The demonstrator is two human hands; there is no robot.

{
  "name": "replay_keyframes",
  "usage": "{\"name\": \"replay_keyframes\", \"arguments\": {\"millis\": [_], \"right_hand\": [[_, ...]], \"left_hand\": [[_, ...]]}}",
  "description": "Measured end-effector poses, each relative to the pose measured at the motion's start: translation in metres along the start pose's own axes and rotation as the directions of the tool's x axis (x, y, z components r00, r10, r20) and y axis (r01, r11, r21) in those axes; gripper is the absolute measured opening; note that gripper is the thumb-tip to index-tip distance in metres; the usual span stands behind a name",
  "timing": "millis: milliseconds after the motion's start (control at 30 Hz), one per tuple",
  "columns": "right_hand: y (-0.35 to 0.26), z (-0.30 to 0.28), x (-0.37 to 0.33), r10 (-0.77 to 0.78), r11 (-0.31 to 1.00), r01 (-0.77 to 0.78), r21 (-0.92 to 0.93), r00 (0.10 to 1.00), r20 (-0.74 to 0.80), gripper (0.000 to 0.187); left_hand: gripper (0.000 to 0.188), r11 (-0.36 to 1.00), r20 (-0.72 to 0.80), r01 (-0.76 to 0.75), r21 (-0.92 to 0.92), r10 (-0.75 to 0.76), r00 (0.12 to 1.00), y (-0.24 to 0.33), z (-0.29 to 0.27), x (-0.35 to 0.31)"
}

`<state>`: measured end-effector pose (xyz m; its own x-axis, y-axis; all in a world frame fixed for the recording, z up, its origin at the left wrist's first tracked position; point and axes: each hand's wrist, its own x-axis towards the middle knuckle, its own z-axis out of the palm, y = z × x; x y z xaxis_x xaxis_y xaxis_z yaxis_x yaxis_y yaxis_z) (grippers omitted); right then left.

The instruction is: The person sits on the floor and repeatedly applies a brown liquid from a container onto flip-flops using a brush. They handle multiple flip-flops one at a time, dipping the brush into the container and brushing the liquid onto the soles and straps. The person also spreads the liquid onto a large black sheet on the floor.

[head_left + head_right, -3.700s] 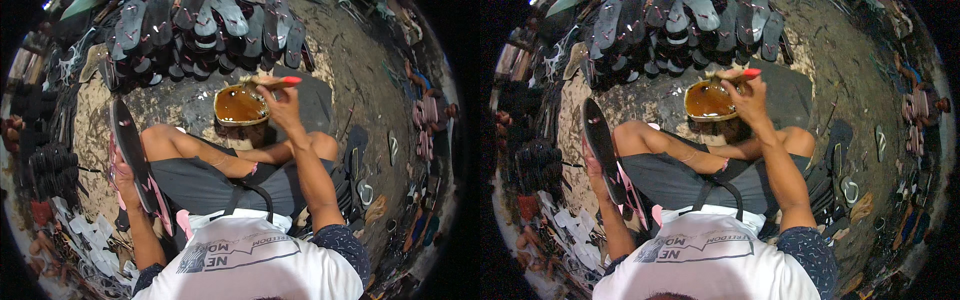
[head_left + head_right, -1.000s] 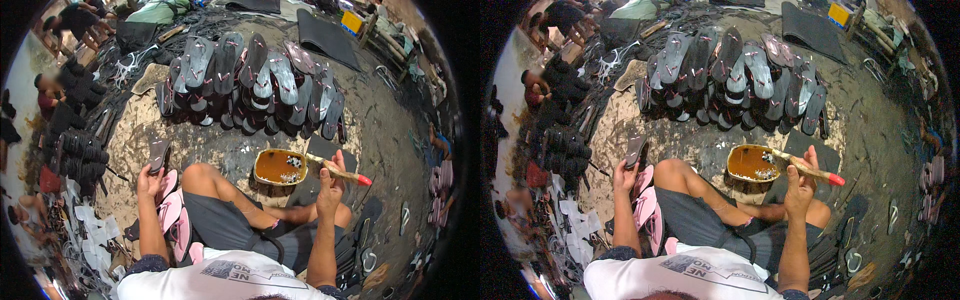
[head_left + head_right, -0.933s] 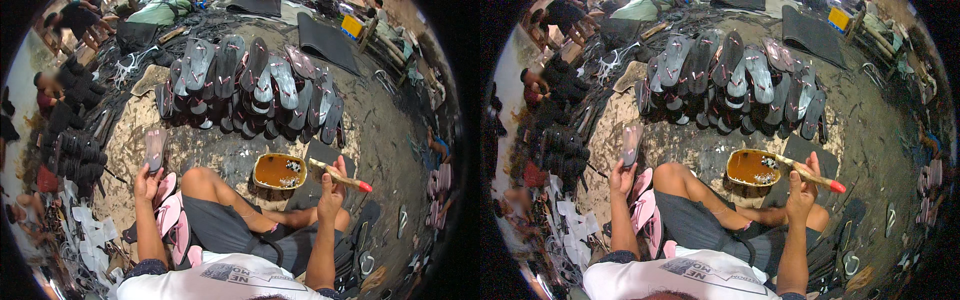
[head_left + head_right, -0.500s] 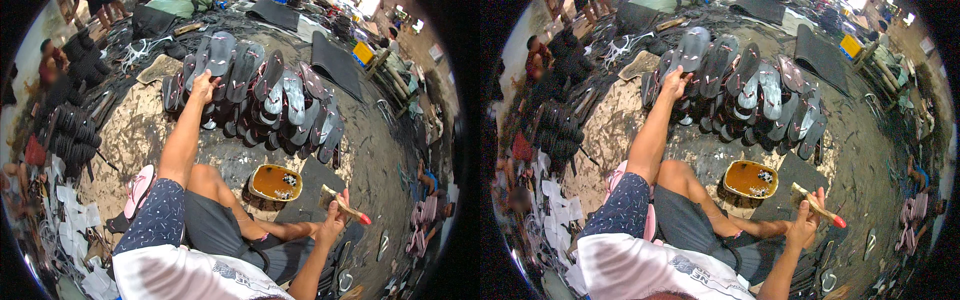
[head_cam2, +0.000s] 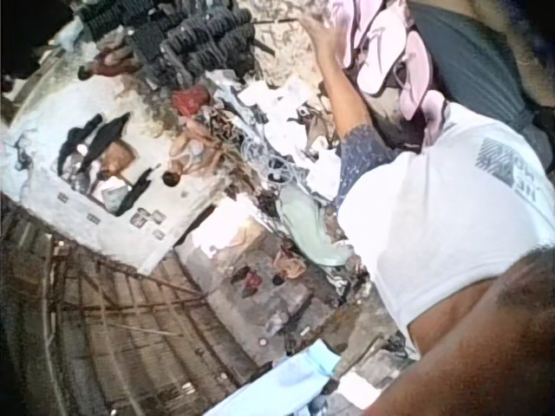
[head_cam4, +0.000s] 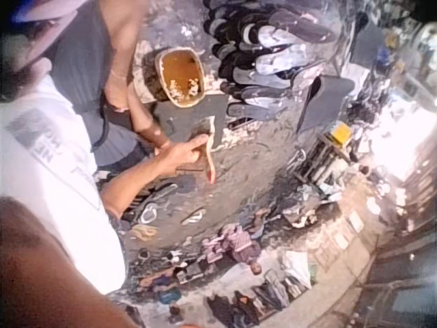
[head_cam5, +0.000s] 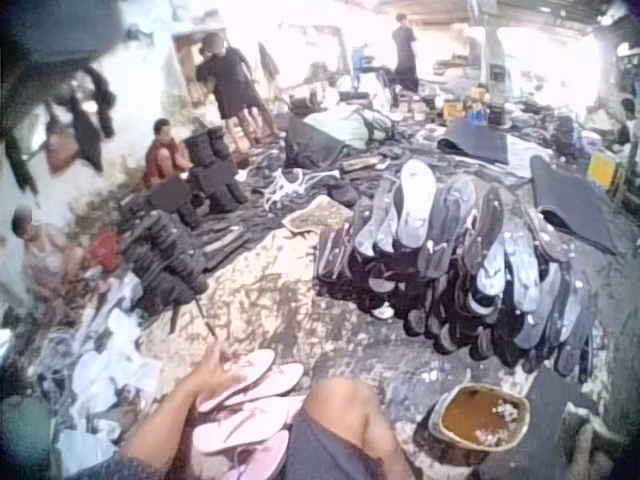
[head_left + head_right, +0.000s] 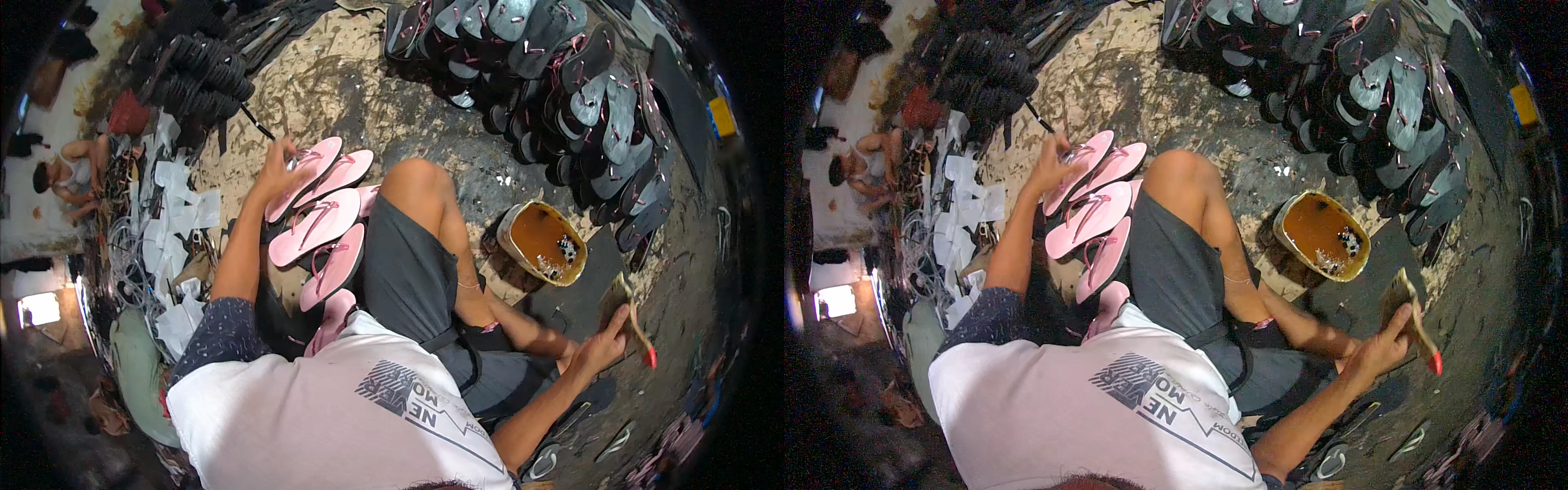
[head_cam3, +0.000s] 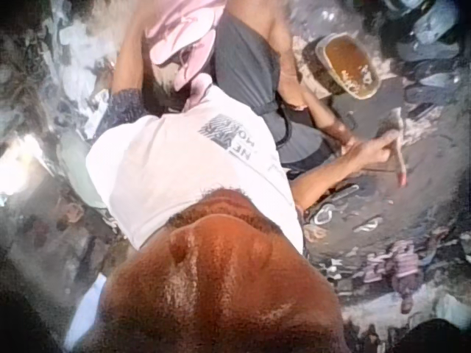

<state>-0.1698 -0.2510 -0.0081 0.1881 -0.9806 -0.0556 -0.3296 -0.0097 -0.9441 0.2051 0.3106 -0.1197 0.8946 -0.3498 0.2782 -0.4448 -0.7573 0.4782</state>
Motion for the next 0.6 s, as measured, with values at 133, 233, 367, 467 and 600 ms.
{"name": "replay_keyframes", "arguments": {"millis": [133, 233, 367, 467, 600], "right_hand": [[0.005, 0.03, 0.013, -0.033, 0.995, 0.018, 0.094, 0.985, 0.167, 0.056], [-0.002, 0.067, 0.018, -0.034, 0.962, 0.15, -0.228, 0.895, 0.446, 0.05], [0.025, 0.099, 0.028, -0.363, 0.722, 0.627, -0.292, 0.703, 0.612, 0.033], [0.054, 0.093, 0.04, -0.466, 0.583, 0.745, -0.324, 0.634, 0.618, 0.026], [0.046, 0.063, 0.045, -0.544, 0.839, 0.504, 0.208, 0.761, 0.353, 0.024]], "left_hand": [[0.044, 0.918, 0.375, 0.392, -0.062, -0.343, 0.861, -0.012, -0.013, -0.045], [0.013, 0.857, 0.201, 0.386, -0.342, -0.334, 0.921, -0.001, -0.03, -0.055], [0.048, 0.854, 0.106, 0.185, -0.486, -0.152, 0.983, 0.112, -0.036, -0.002], [0.055, 0.823, 0.268, 0.118, -0.555, 0.043, 0.962, 0.189, 0.003, 0.0], [0.06, 0.766, 0.302, 0.16, -0.623, 0.047, 0.952, 0.214, 0.029, -0.014]]}}
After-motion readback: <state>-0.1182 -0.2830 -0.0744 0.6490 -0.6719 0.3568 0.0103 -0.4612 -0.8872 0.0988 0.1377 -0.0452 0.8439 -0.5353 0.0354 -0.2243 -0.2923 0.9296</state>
